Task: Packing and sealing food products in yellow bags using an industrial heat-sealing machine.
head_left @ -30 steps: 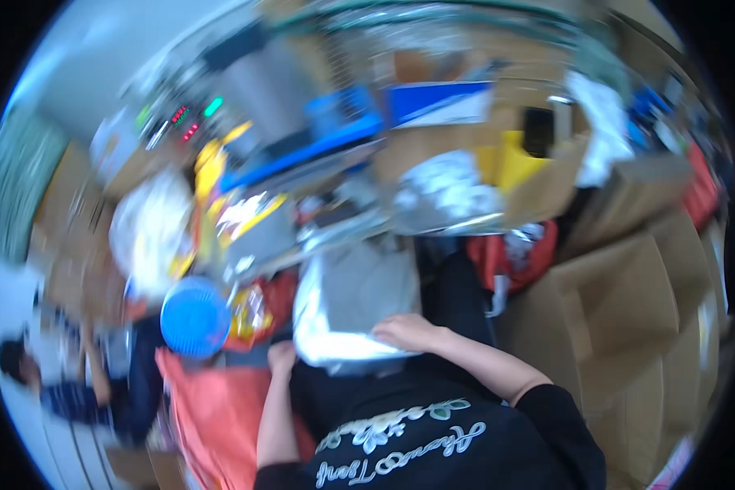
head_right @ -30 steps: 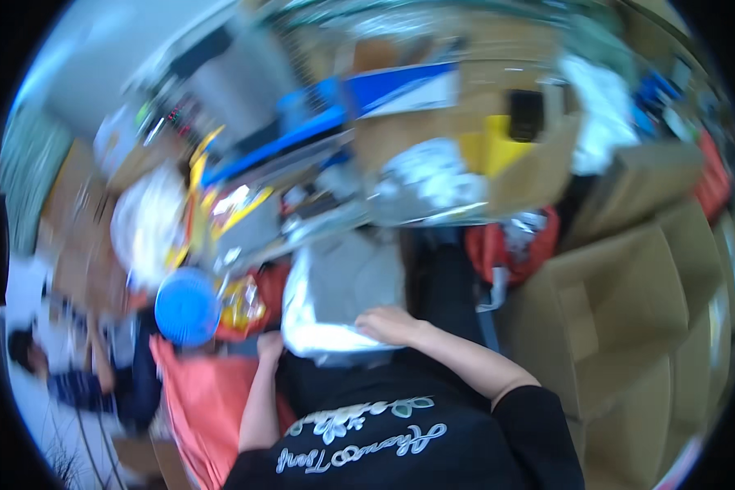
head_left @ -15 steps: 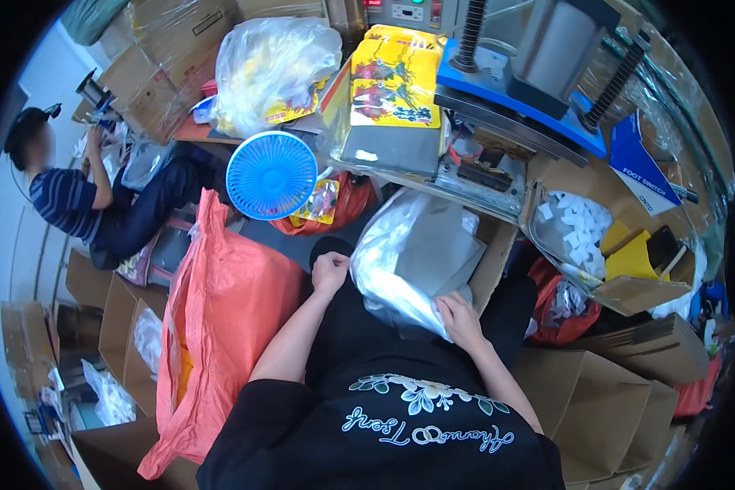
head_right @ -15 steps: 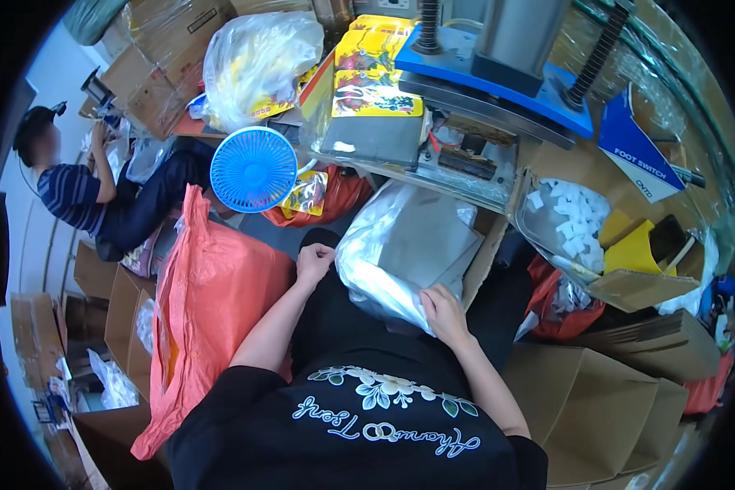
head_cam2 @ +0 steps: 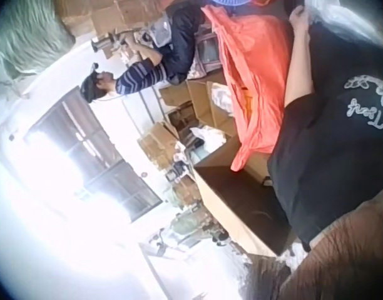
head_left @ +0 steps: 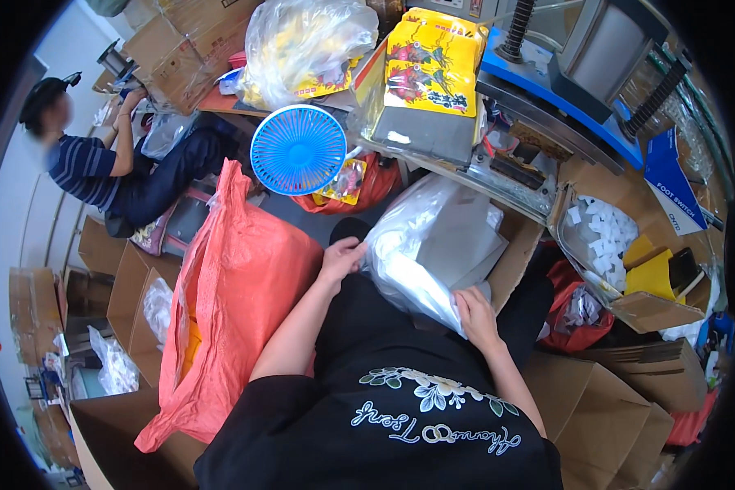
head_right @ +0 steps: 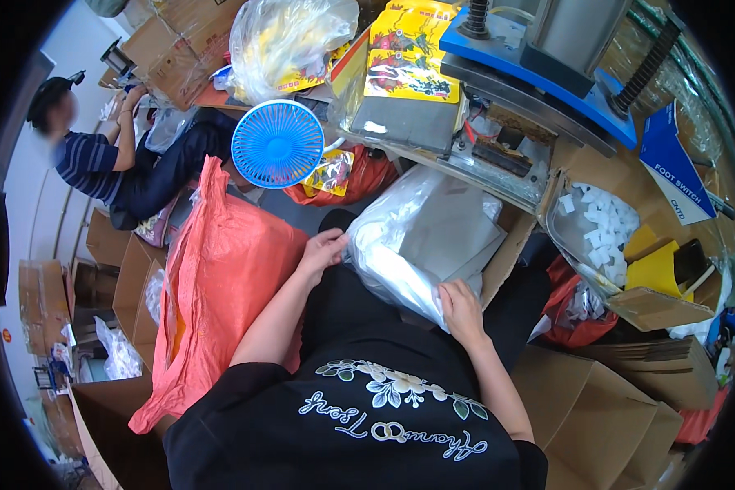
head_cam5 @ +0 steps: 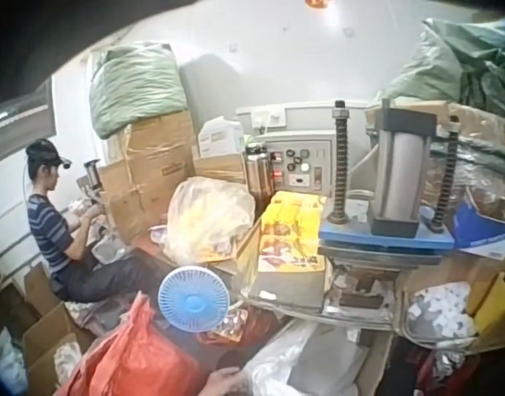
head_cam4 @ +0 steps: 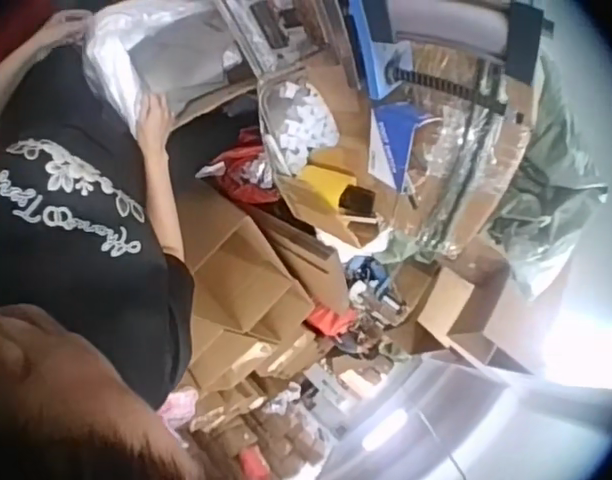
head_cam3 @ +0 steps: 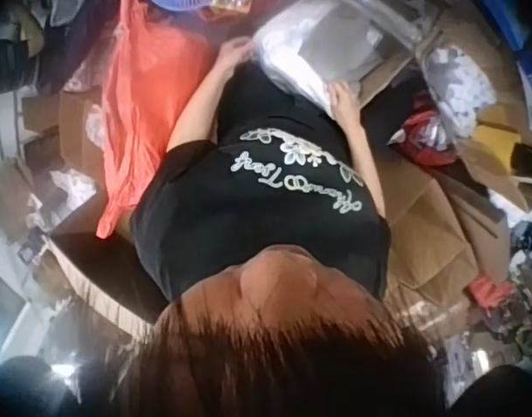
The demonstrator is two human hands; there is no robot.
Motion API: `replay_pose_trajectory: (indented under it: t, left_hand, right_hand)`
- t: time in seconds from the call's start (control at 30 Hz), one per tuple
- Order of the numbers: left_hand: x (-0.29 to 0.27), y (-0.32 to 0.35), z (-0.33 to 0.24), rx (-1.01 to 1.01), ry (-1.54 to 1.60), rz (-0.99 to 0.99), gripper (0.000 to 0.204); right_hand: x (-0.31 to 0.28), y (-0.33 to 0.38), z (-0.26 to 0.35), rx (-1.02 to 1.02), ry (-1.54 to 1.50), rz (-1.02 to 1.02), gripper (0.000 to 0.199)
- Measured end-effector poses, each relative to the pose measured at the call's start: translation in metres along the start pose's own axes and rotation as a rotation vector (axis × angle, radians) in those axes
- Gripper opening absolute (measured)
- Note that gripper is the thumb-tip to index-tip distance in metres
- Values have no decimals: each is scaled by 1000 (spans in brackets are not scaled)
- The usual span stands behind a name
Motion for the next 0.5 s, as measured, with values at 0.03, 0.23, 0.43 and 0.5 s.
replay_pose_trajectory:
  t: [0.03,0.23,0.43,0.5]
  left_hand:
    - [6,8,5,-164,-116,114,28]
    - [-25,0,-5,151,-112,-117,22]
    - [30,39,-62,168,85,134,14]
    - [75,72,-92,290,73,331,12]
  right_hand:
    - [-1,-1,1,-8,0,-9,16]
    - [-1,0,5,-33,14,-21,15]
    - [-23,-4,36,-203,116,-125,16]
    - [-28,-11,69,-177,-31,-85,19]
Point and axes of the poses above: each hand's wrist, its own y-axis away from the middle knuckle, its own x-axis out of the palm, z = x × y, the point moved 9 cm from there along -y, towards the middle knuckle, and after that the axes turned 3 degrees about x, right-handed, at the moved point
